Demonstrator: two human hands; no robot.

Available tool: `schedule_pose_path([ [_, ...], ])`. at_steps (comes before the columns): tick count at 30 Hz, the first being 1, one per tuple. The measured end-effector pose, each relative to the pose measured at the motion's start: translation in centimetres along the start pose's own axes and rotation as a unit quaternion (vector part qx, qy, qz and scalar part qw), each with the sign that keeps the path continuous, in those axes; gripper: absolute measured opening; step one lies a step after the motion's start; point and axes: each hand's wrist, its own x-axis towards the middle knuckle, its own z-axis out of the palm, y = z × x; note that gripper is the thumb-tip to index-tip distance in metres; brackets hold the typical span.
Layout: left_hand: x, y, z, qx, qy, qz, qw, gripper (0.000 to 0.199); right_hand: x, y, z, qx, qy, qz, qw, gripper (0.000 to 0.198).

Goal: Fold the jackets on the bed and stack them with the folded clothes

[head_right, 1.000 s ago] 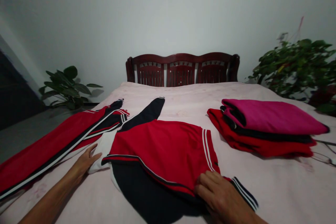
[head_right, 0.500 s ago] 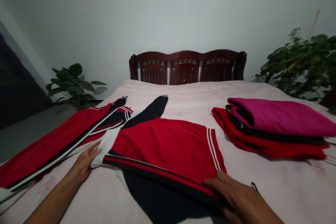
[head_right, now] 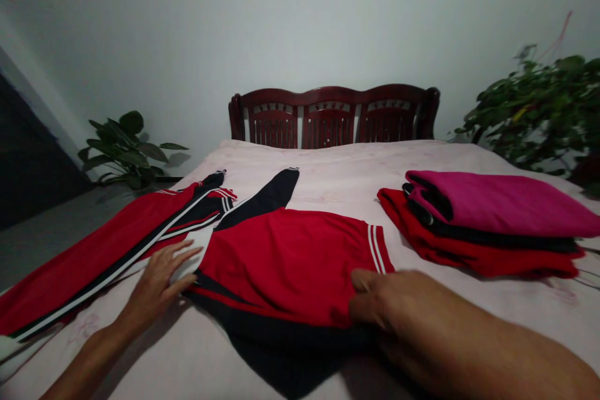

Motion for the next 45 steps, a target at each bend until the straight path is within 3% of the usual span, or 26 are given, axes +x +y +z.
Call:
schedule_pose_path([
  [1, -0.2, 0.6, 0.3, -0.029, -0.056, 0.013, 0.998, 0.054, 2.2, 0.4, -1.9, -0.006, -0.069, -0.012, 0.998, 0.017],
  [2, -0.4, 0.9, 0.7, -0.054, -0.106, 0.013, 0.993, 0.060, 4.5, 1.0, -3.5, -0.031, -0.096, -0.003, 0.995, 0.020],
  [4, -0.3, 1.1, 1.6, -0.080, -0.139, -0.018, 0.987, 0.062, 8.8, 2.8, -5.4, -0.091, -0.079, 0.030, 0.992, 0.019],
  [7, 1.3, 0.4, 2.3, -0.096, -0.091, -0.083, 0.988, 0.037, 13.9, 6.3, -5.5, -0.194, 0.056, 0.103, 0.974, 0.023],
  [10, 4.2, -0.8, 2.5, -0.117, -0.073, -0.124, 0.983, 0.030, 15.5, 8.6, -3.6, -0.210, 0.158, 0.152, 0.953, 0.034],
  [13, 6.3, -1.6, 2.5, -0.101, -0.089, -0.138, 0.981, 0.026, 12.6, 7.2, -0.5, -0.054, 0.154, 0.158, 0.974, 0.032],
  [15, 6.6, -2.0, 2.6, -0.096, -0.109, -0.139, 0.980, 0.024, 8.8, 4.4, 2.2, 0.076, 0.115, 0.139, 0.981, 0.022],
  [17, 6.2, -2.2, 2.6, -0.119, -0.123, -0.144, 0.975, 0.026, 4.3, 1.2, 5.3, 0.110, 0.056, 0.135, 0.983, 0.022],
  [19, 5.8, -2.3, 2.5, -0.156, -0.126, -0.152, 0.968, 0.029, 0.2, -1.3, 8.6, 0.043, 0.036, 0.122, 0.991, 0.019],
  [21, 5.5, -2.1, 2.3, -0.191, -0.123, -0.162, 0.960, 0.033, -2.6, -2.4, 11.5, -0.078, 0.088, 0.115, 0.986, 0.037],
  [23, 5.5, -1.8, 1.9, -0.212, -0.116, -0.177, 0.954, 0.037, -3.8, -2.2, 13.2, -0.159, 0.108, 0.129, 0.973, 0.045],
  [24, 5.6, -1.7, 1.7, -0.222, -0.111, -0.184, 0.951, 0.039, -3.9, -1.9, 13.5, -0.182, 0.104, 0.138, 0.968, 0.039],
  [28, 5.7, -1.5, 0.6, -0.266, -0.095, -0.208, 0.936, 0.051, -2.9, -0.6, 11.4, -0.203, 0.069, 0.143, 0.966, 0.016],
  [33, 5.1, -2.1, -0.9, -0.298, -0.095, -0.212, 0.926, 0.054, -4.1, -0.9, 7.8, -0.097, 0.157, 0.148, 0.972, 0.024],
  [35, 5.0, -2.6, -1.0, -0.290, -0.100, -0.206, 0.929, 0.055, -4.7, -0.1, 7.4, -0.028, 0.164, 0.189, 0.968, 0.031],
  [38, 5.5, -3.2, -0.7, -0.258, -0.109, -0.183, 0.942, 0.053, -3.5, 2.9, 6.8, 0.088, 0.105, 0.280, 0.950, 0.036],
  [41, 6.3, -3.2, -0.4, -0.219, -0.107, -0.156, 0.957, 0.053, 0.0, 6.9, 5.2, 0.160, 0.015, 0.274, 0.948, 0.037],
  [43, 6.7, -3.3, -0.3, -0.177, -0.120, -0.148, 0.966, 0.051, 2.4, 8.9, 4.3, 0.142, -0.050, 0.254, 0.955, 0.038],
  [45, 6.6, -4.1, -0.1, -0.111, -0.157, -0.153, 0.969, 0.047, 4.1, 9.7, 4.2, 0.046, -0.093, 0.266, 0.958, 0.034],
])
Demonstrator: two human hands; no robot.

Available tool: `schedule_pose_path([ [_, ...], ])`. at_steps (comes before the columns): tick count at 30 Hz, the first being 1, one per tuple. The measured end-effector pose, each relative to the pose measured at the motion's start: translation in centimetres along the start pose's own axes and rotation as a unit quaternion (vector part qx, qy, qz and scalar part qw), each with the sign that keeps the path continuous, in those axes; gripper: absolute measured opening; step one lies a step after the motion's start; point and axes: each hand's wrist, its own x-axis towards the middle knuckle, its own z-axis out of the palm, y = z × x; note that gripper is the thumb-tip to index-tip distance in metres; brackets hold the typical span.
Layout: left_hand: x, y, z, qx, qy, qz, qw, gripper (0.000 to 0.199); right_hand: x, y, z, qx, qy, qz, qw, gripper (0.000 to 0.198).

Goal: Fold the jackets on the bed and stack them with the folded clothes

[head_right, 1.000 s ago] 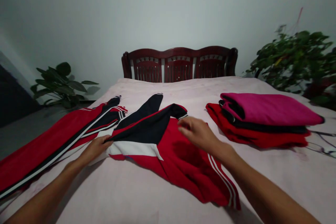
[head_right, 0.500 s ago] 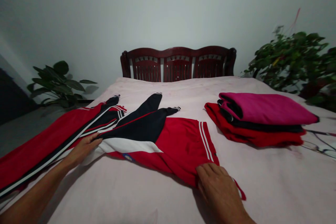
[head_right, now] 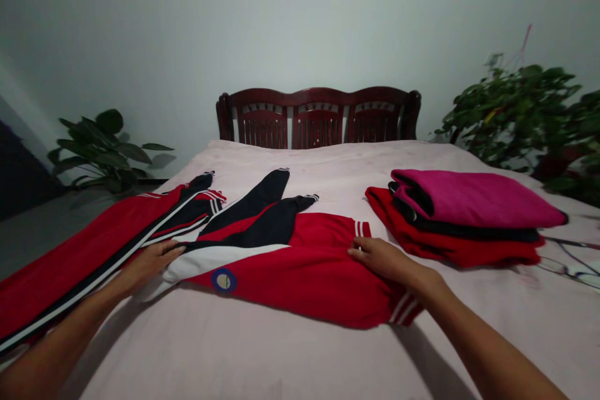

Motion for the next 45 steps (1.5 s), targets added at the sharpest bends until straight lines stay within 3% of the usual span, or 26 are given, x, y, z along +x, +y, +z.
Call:
schedule_pose_path([
  [3, -0.1, -2.0, 0.2, 0.116, -0.030, -0.019, 0.993, 0.039, 0.5, -1.6, 1.6, -0.158, 0.081, 0.005, 0.984, 0.029],
  [7, -0.7, -3.9, 0.6, 0.182, -0.015, -0.014, 0.983, 0.035, -1.0, -3.3, 6.1, -0.165, 0.193, -0.106, 0.961, 0.040],
  [10, -1.3, -4.0, 0.8, 0.225, -0.009, -0.017, 0.974, 0.037, -1.7, -1.8, 9.3, -0.174, 0.203, -0.155, 0.951, 0.047],
  [14, -1.4, -3.3, 0.6, 0.288, -0.026, -0.049, 0.956, 0.037, -1.8, 1.7, 11.3, -0.190, 0.189, -0.115, 0.956, 0.051],
  [17, -0.3, -2.2, 0.5, 0.318, -0.053, -0.061, 0.945, 0.032, -1.6, 2.5, 11.3, -0.185, 0.182, -0.090, 0.961, 0.053],
  [22, 2.4, 1.0, 1.8, 0.291, -0.056, -0.026, 0.955, 0.030, -0.9, 0.8, 10.1, -0.147, 0.158, -0.053, 0.975, 0.045],
  [26, 2.4, 3.7, 3.8, 0.283, 0.000, 0.023, 0.959, 0.025, 0.8, -0.5, 8.5, -0.086, 0.170, -0.064, 0.980, 0.036],
  [28, 1.2, 4.8, 4.8, 0.283, 0.048, 0.112, 0.951, 0.030, 2.1, -1.1, 7.7, -0.047, 0.185, -0.085, 0.978, 0.037],
  [30, -0.6, 5.4, 5.8, 0.299, 0.074, 0.264, 0.914, 0.031, 3.9, -2.0, 7.0, -0.007, 0.217, -0.104, 0.971, 0.043],
  [32, -2.6, 5.7, 6.8, 0.332, 0.058, 0.407, 0.849, 0.025, 6.2, -3.5, 6.4, 0.020, 0.252, -0.129, 0.959, 0.050],
  [34, -4.2, 5.7, 7.6, 0.366, 0.015, 0.473, 0.801, 0.021, 8.6, -5.6, 5.9, 0.024, 0.265, -0.180, 0.947, 0.057],
  [36, -5.3, 5.5, 8.0, 0.385, -0.020, 0.487, 0.784, 0.021, 11.1, -8.0, 5.6, -0.002, 0.239, -0.256, 0.937, 0.061],
  [40, -6.2, 5.0, 7.3, 0.375, -0.042, 0.480, 0.792, 0.024, 15.0, -11.1, 5.8, -0.132, 0.129, -0.341, 0.922, 0.045],
  [43, -6.7, 4.6, 5.8, 0.338, -0.064, 0.456, 0.821, 0.026, 16.5, -10.7, 6.1, -0.195, 0.081, -0.324, 0.922, 0.027],
  [45, -6.9, 4.0, 4.7, 0.308, -0.071, 0.419, 0.851, 0.025, 16.8, -9.6, 6.1, -0.209, 0.084, -0.302, 0.926, 0.021],
])
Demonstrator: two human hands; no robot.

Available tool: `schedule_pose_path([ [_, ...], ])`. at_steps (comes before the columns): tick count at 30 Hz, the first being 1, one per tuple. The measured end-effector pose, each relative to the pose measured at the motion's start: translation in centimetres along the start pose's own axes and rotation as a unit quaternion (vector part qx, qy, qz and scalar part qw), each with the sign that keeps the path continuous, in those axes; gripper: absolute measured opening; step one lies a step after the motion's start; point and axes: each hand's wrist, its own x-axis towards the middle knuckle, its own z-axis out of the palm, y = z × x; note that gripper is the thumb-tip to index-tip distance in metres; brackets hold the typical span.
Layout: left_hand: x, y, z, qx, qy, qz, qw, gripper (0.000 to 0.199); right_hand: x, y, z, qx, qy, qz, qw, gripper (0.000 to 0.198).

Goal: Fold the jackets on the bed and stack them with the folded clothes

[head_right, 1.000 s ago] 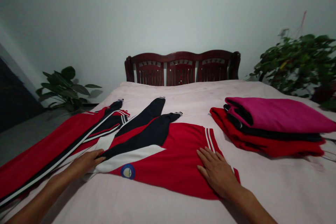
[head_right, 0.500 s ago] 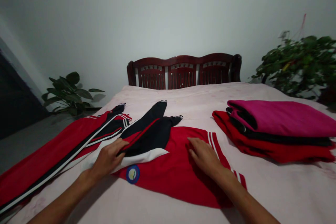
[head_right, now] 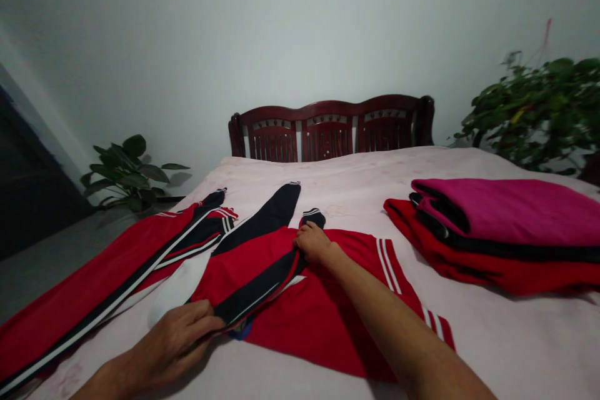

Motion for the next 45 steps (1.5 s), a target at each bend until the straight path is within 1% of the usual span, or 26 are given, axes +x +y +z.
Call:
schedule_pose_path([
  [2, -0.9, -1.2, -0.2, -0.027, 0.025, -0.057, 0.998, 0.024, -0.9, 0.9, 0.1, -0.020, 0.004, 0.025, 1.000, 0.018],
  [5, -1.9, -3.7, 0.2, -0.029, 0.113, -0.153, 0.981, 0.021, -2.2, 1.7, -0.8, -0.046, 0.015, 0.056, 0.997, 0.019],
  [8, -2.2, -5.8, 1.0, -0.007, 0.208, -0.234, 0.950, 0.016, -3.9, 1.5, -2.8, -0.069, 0.038, 0.095, 0.992, 0.025],
  [10, -2.2, -6.6, 1.5, 0.007, 0.240, -0.269, 0.933, 0.015, -5.7, 0.9, -4.3, -0.085, 0.068, 0.132, 0.985, 0.027],
  [11, -2.1, -6.8, 1.8, 0.011, 0.243, -0.283, 0.928, 0.014, -6.9, 0.5, -4.9, -0.092, 0.087, 0.153, 0.980, 0.026],
  [13, -2.1, -7.0, 2.5, 0.011, 0.231, -0.311, 0.922, 0.014, -9.5, -0.5, -5.6, -0.099, 0.125, 0.184, 0.970, 0.020],
  [15, -2.0, -7.2, 3.1, 0.003, 0.206, -0.340, 0.918, 0.014, -12.2, -1.4, -5.5, -0.087, 0.137, 0.177, 0.971, 0.012],
  [17, -2.0, -7.4, 3.5, -0.007, 0.179, -0.365, 0.914, 0.013, -14.5, -1.9, -4.7, -0.060, 0.113, 0.143, 0.981, 0.008],
  [19, -1.9, -7.5, 3.7, -0.017, 0.155, -0.381, 0.911, 0.011, -16.1, -1.8, -3.7, -0.034, 0.077, 0.127, 0.988, 0.009],
  [21, -1.8, -7.6, 3.5, -0.022, 0.139, -0.393, 0.909, 0.009, -17.0, -1.1, -3.2, -0.018, 0.052, 0.140, 0.989, 0.011],
  [23, -1.6, -7.5, 3.1, -0.017, 0.141, -0.403, 0.904, 0.008, -17.5, -0.1, -3.6, -0.025, 0.052, 0.165, 0.985, 0.011],
  [25, -1.4, -7.3, 2.7, 0.001, 0.157, -0.414, 0.897, 0.009, -17.9, 0.7, -4.7, -0.058, 0.088, 0.192, 0.976, 0.016],
  [27, -1.3, -7.1, 2.5, 0.023, 0.168, -0.420, 0.892, 0.009, -18.5, 0.9, -5.8, -0.098, 0.147, 0.209, 0.962, 0.018],
  [29, -1.5, -7.2, 2.7, 0.036, 0.168, -0.420, 0.891, 0.010, -19.4, 0.3, -6.1, -0.114, 0.189, 0.208, 0.953, 0.020],
  [30, -1.6, -7.3, 3.0, 0.035, 0.164, -0.419, 0.892, 0.009, -19.9, -0.2, -5.8, -0.108, 0.191, 0.199, 0.955, 0.021],
  [32, -1.9, -7.5, 3.5, 0.024, 0.155, -0.419, 0.894, 0.008, -20.9, -1.4, -4.5, -0.073, 0.155, 0.168, 0.971, 0.026],
  [34, -2.1, -7.6, 3.9, 0.015, 0.148, -0.419, 0.896, 0.016, -21.8, -2.4, -3.1, -0.033, 0.111, 0.136, 0.984, 0.029],
  [35, -2.2, -7.6, 4.0, 0.016, 0.148, -0.417, 0.897, 0.021, -22.2, -2.8, -2.5, -0.023, 0.103, 0.132, 0.986, 0.031],
  [36, -2.2, -7.5, 4.0, 0.022, 0.149, -0.413, 0.898, 0.023, -22.5, -3.0, -2.1, -0.024, 0.108, 0.138, 0.984, 0.031],
  [39, -2.4, -6.8, 3.7, 0.046, 0.166, -0.401, 0.900, 0.022, -23.2, -3.4, -2.1, -0.055, 0.165, 0.177, 0.969, 0.032],
  [41, -2.8, -6.2, 3.6, 0.047, 0.169, -0.399, 0.900, 0.021, -23.7, -3.7, -2.4, -0.055, 0.175, 0.179, 0.967, 0.034],
  [43, -3.3, -5.8, 3.6, 0.038, 0.141, -0.404, 0.903, 0.022, -24.3, -4.2, -2.7, -0.023, 0.137, 0.160, 0.977, 0.035],
  [45, -3.6, -5.5, 3.3, 0.035, 0.086, -0.416, 0.905, 0.023, -25.0, -4.7, -3.0, 0.031, 0.076, 0.145, 0.986, 0.029],
])
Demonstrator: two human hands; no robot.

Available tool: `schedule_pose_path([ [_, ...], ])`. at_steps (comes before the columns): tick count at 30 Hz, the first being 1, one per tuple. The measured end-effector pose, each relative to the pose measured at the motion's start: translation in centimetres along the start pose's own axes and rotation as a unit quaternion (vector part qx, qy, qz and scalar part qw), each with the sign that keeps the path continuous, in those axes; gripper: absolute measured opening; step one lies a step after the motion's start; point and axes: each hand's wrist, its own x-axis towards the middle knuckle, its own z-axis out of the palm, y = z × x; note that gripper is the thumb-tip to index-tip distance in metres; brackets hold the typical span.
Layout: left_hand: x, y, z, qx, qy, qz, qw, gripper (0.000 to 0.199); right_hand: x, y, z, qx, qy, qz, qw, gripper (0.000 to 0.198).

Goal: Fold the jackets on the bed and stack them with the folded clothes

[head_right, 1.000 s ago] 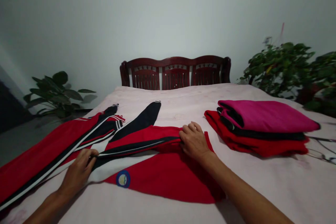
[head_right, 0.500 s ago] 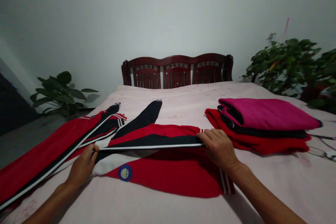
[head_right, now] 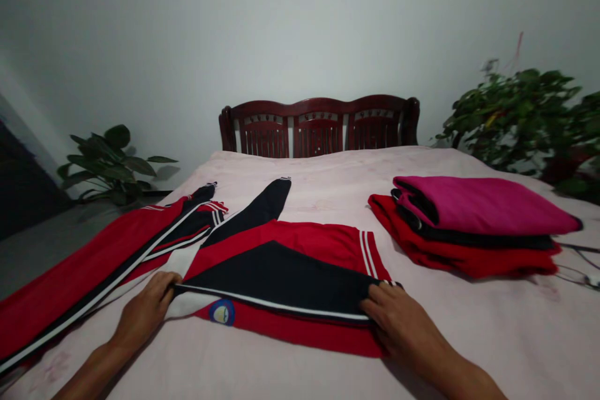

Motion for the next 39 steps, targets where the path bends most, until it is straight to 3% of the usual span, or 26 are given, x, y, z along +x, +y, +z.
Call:
schedule_pose_path([
  [3, 0.4, 0.7, -0.9, 0.058, -0.037, 0.005, 0.998, 0.027, -0.1, 0.0, -1.3, 0.079, -0.040, 0.040, 0.995, 0.022],
  [6, 1.6, 3.1, -1.8, 0.068, 0.008, 0.056, 0.996, 0.028, 2.0, -0.6, -3.0, 0.121, 0.024, 0.102, 0.987, 0.034],
  [9, 2.6, 6.7, -1.4, 0.000, 0.017, 0.139, 0.990, 0.031, 5.8, -2.7, -3.1, 0.116, 0.062, 0.087, 0.987, 0.040],
  [12, 2.7, 9.5, 0.7, -0.028, -0.064, 0.216, 0.974, 0.045, 8.6, -5.1, -0.6, 0.089, 0.021, 0.018, 0.996, 0.048],
  [14, 2.3, 10.0, 2.1, -0.006, -0.125, 0.241, 0.962, 0.055, 9.0, -5.7, 1.9, 0.060, -0.018, -0.018, 0.998, 0.053],
  [17, 1.7, 9.2, 3.2, 0.024, -0.177, 0.249, 0.952, 0.060, 7.7, -4.2, 5.4, 0.015, -0.045, -0.018, 0.999, 0.055],
  [20, 1.6, 8.0, 2.5, 0.018, -0.213, 0.260, 0.942, 0.063, 5.7, -1.6, 7.0, -0.023, -0.034, 0.021, 0.999, 0.055],
  [25, 3.2, 7.7, 0.6, -0.060, -0.261, 0.213, 0.940, 0.053, 4.5, 0.0, 6.8, -0.025, -0.019, 0.073, 0.997, 0.055],
  [28, 4.3, 8.2, 0.5, -0.090, -0.208, 0.135, 0.965, 0.047, 4.5, -0.4, 6.3, -0.001, -0.017, 0.097, 0.995, 0.053],
  [32, 5.0, 8.2, 1.1, -0.022, -0.136, 0.067, 0.988, 0.045, 4.6, -0.6, 5.8, 0.032, -0.027, 0.112, 0.993, 0.051],
  [36, 5.4, 7.4, 0.4, 0.026, -0.187, 0.043, 0.981, 0.045, 4.5, -0.4, 5.6, 0.044, -0.021, 0.114, 0.992, 0.051],
  [39, 5.5, 6.5, -1.6, -0.031, -0.238, 0.057, 0.969, 0.037, 4.4, -0.4, 5.6, 0.052, -0.014, 0.109, 0.993, 0.050],
])
